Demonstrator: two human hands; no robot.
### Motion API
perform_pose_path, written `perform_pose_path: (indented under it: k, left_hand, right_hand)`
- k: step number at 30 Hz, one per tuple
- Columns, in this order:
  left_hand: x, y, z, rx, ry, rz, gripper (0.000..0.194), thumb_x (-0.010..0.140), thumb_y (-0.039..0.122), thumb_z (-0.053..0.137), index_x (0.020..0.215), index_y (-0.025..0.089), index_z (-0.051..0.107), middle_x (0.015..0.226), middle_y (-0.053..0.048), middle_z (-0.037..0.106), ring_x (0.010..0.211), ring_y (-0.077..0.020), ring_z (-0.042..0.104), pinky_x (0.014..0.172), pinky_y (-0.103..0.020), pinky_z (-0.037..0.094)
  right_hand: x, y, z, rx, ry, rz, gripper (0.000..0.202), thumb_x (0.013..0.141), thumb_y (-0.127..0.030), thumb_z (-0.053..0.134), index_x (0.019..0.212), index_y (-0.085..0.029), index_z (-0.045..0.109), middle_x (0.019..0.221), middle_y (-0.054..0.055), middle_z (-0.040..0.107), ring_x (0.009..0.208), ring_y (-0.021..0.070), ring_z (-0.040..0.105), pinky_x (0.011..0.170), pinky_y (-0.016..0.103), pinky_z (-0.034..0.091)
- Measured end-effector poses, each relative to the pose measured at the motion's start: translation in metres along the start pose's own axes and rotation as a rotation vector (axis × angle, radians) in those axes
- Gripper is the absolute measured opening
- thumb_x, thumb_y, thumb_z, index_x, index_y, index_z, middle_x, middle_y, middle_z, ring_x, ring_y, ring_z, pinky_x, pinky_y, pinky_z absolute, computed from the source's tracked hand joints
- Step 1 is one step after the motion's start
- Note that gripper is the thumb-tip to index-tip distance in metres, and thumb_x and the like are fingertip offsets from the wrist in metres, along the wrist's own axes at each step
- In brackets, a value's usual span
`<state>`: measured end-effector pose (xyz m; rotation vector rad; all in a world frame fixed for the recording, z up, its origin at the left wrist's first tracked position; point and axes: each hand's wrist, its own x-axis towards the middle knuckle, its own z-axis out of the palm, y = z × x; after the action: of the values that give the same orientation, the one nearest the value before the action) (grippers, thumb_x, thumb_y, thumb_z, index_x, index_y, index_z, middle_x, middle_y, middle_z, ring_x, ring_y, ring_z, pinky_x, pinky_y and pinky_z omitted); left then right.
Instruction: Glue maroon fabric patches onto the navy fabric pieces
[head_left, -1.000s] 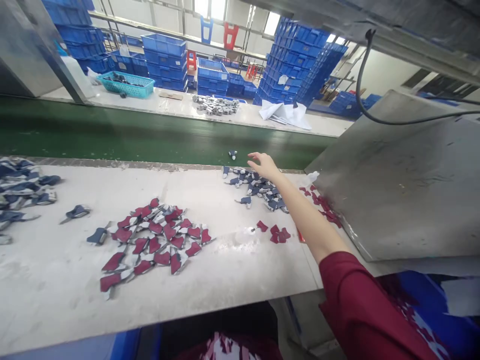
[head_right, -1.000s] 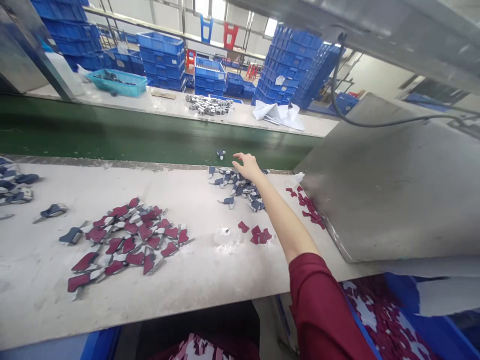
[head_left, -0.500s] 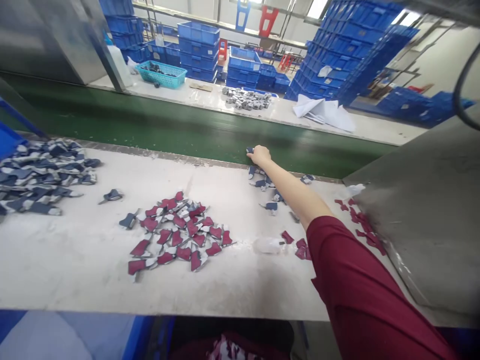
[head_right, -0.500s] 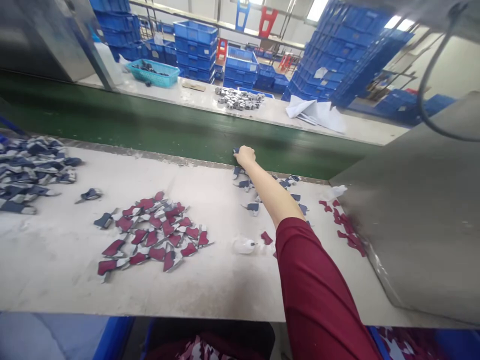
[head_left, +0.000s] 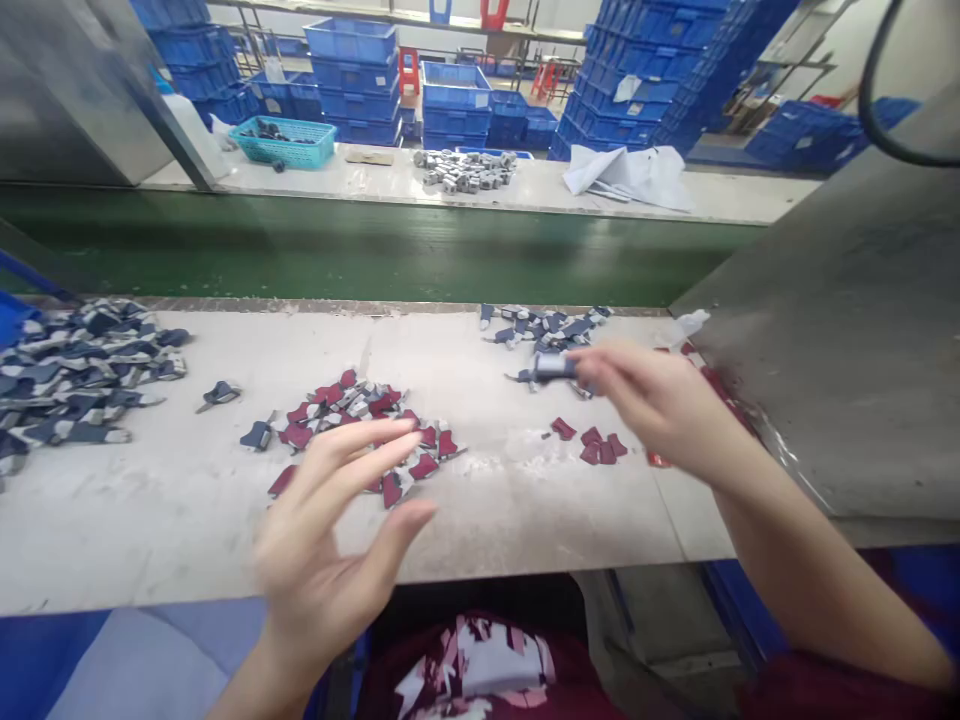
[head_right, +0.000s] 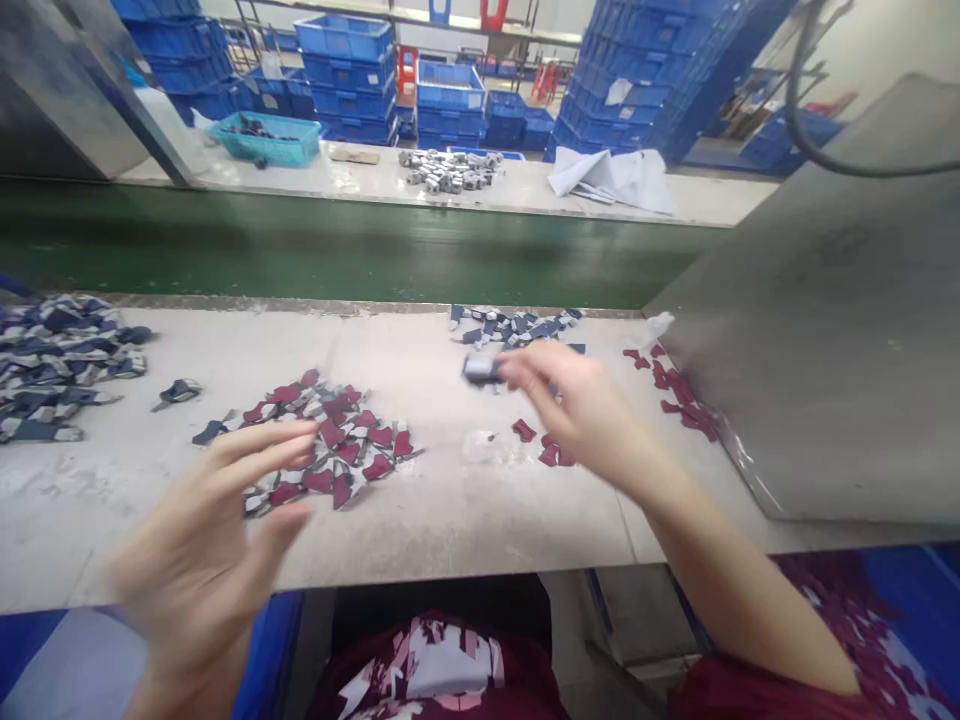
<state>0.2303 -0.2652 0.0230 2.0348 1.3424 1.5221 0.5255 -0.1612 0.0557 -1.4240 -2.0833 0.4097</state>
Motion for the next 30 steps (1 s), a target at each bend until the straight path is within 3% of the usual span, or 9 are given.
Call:
perform_pose_path:
  k: [4,9,12,15,18,21,24,27,30]
  left_hand:
    - [0.032,0.004,0.049,-0.164,-0.253,0.075,0.029,0.088,0.023,0.074,0.117,0.024,0.074,0.112,-0.007,0.077,0.099,-0.0229,0.073,0.089,-0.034,0.059]
    - [0.013,0.001,0.069,-0.468,-0.566,-0.274,0.033,0.089,0.018,0.069,0.121,0.024,0.074,0.100,-0.003,0.080,0.080,-0.0193,0.076,0.077,-0.028,0.063]
    - [-0.014,-0.012,0.076,-0.581,-0.517,-0.502,0.032,0.083,0.022,0.073,0.114,0.021,0.076,0.103,-0.006,0.080,0.084,-0.0221,0.076,0.077,-0.030,0.065]
    - [-0.043,-0.029,0.082,-0.556,-0.409,-0.675,0.020,0.079,0.024,0.075,0.097,0.017,0.079,0.095,-0.008,0.080,0.082,-0.0227,0.077,0.076,-0.031,0.065]
    - [-0.067,-0.041,0.084,-0.489,-0.319,-0.767,0.014,0.076,0.023,0.077,0.088,0.016,0.078,0.090,-0.007,0.080,0.081,-0.0234,0.078,0.077,-0.031,0.065]
    - [-0.079,-0.046,0.086,-0.385,-0.302,-0.724,0.016,0.078,0.021,0.075,0.093,0.017,0.077,0.089,-0.006,0.081,0.080,-0.0230,0.078,0.077,-0.031,0.063]
    - [-0.080,-0.047,0.089,-0.230,-0.313,-0.531,0.013,0.083,0.019,0.072,0.095,0.020,0.078,0.091,-0.005,0.081,0.079,-0.0215,0.077,0.077,-0.031,0.062]
    - [-0.075,-0.046,0.094,-0.101,-0.295,-0.344,0.009,0.085,0.020,0.072,0.093,0.021,0.077,0.090,-0.005,0.080,0.082,-0.0217,0.075,0.079,-0.033,0.060]
    - [-0.070,-0.048,0.100,-0.032,-0.263,-0.256,0.008,0.085,0.020,0.074,0.093,0.021,0.077,0.091,-0.006,0.079,0.090,-0.0231,0.073,0.084,-0.036,0.060]
  right_hand:
    - [-0.052,-0.041,0.012,0.026,-0.131,-0.314,0.030,0.104,-0.036,0.047,0.090,-0.021,0.068,0.081,0.004,0.068,0.077,0.0168,0.063,0.069,0.028,0.050]
    - [-0.063,-0.047,0.050,0.195,0.012,-0.281,0.021,0.102,-0.031,0.052,0.090,-0.019,0.063,0.079,0.002,0.068,0.073,0.0142,0.064,0.067,0.025,0.051]
    - [-0.079,-0.035,0.069,0.234,0.217,-0.205,0.012,0.100,-0.029,0.057,0.096,-0.019,0.063,0.084,0.003,0.067,0.076,0.0150,0.064,0.068,0.027,0.053]
    - [-0.104,-0.016,0.087,0.118,0.461,-0.006,0.012,0.094,-0.033,0.065,0.096,-0.022,0.069,0.106,0.010,0.063,0.103,0.0239,0.061,0.083,0.038,0.055]
    - [-0.121,0.002,0.109,0.075,0.316,0.108,0.018,0.092,-0.039,0.065,0.098,-0.027,0.076,0.141,0.012,0.047,0.135,0.0350,0.042,0.098,0.053,0.050]
    - [-0.123,0.013,0.130,0.064,0.124,0.089,0.025,0.092,-0.043,0.065,0.113,-0.034,0.076,0.152,0.009,0.035,0.148,0.0403,0.019,0.111,0.064,0.038]
    - [-0.117,0.019,0.144,0.079,0.125,0.049,0.034,0.093,-0.040,0.065,0.126,-0.032,0.070,0.139,0.013,0.046,0.143,0.0374,0.029,0.110,0.062,0.040]
    - [-0.118,0.021,0.147,0.137,0.294,0.030,0.041,0.091,-0.033,0.067,0.131,-0.029,0.064,0.109,0.010,0.060,0.115,0.0282,0.056,0.097,0.049,0.054]
    - [-0.131,0.019,0.148,0.194,0.629,0.037,0.044,0.085,-0.031,0.075,0.127,-0.029,0.063,0.094,0.003,0.066,0.087,0.0204,0.066,0.080,0.037,0.060]
